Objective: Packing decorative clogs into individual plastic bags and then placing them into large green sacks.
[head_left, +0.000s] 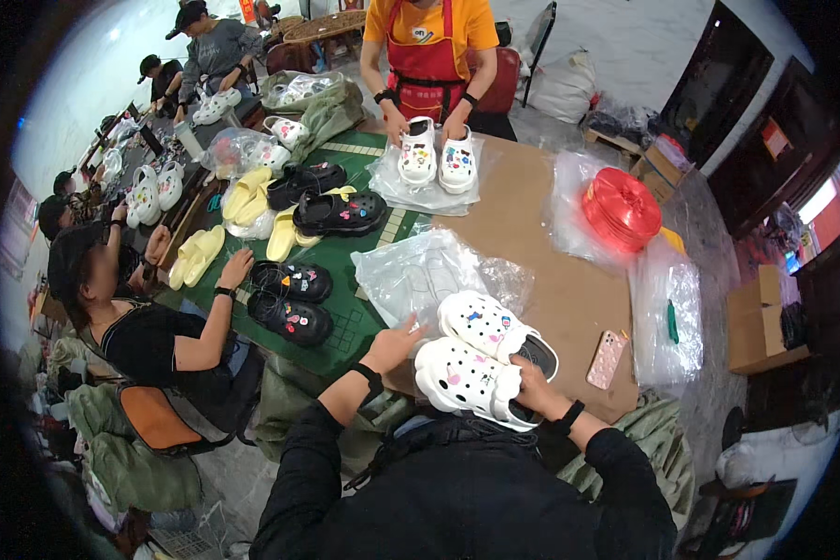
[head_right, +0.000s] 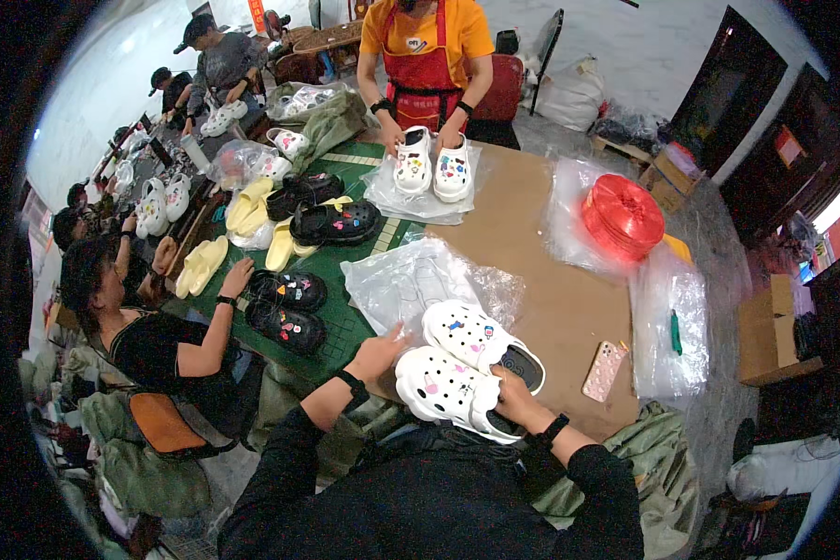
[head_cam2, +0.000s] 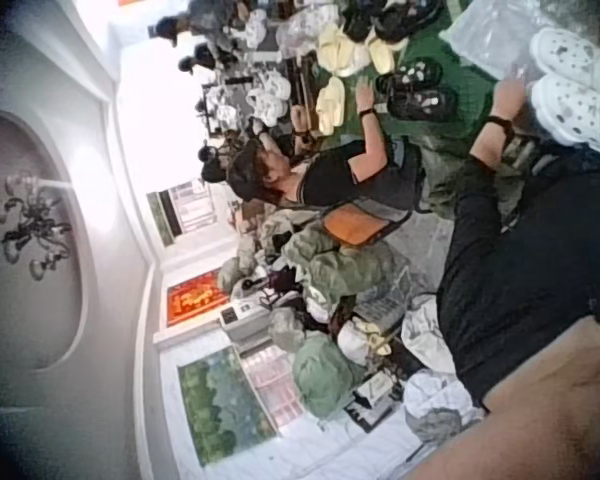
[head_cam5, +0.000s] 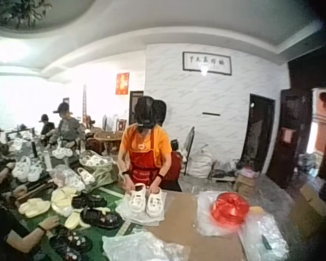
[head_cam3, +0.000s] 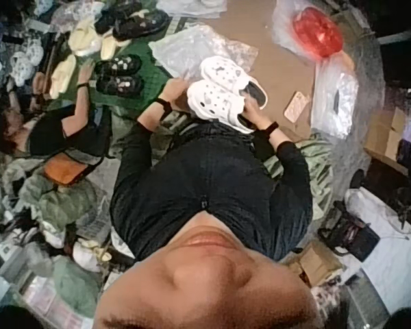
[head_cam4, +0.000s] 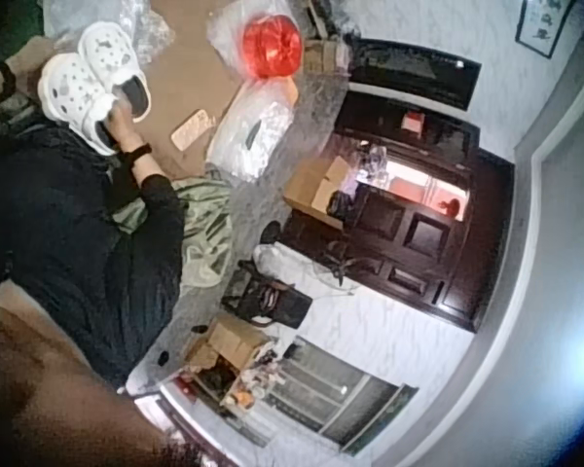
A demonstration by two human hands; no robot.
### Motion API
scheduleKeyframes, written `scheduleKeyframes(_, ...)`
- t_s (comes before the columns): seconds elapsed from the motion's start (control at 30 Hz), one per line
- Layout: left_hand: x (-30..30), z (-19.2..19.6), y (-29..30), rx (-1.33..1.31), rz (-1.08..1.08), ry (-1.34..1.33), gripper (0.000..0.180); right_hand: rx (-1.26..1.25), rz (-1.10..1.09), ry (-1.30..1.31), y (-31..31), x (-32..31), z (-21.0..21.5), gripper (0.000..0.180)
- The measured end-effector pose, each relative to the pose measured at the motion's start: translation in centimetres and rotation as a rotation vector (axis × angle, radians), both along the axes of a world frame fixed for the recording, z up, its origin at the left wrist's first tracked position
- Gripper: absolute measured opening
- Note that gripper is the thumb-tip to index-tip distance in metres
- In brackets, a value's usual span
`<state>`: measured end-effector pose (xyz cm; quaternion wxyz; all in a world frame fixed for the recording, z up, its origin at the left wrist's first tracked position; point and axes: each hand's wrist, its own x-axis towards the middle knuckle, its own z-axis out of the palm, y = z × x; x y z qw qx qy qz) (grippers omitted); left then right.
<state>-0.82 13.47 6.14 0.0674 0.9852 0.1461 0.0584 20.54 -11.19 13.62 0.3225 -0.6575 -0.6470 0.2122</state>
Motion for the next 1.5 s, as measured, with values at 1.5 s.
scheduleKeyframes(1.5, 2.1, 6.8, -6.0, 0.117, 0.003, -0.280, 0.028, -0.027, -0.206, 0.224, 1.6, -0.4, -3.9, 0.029)
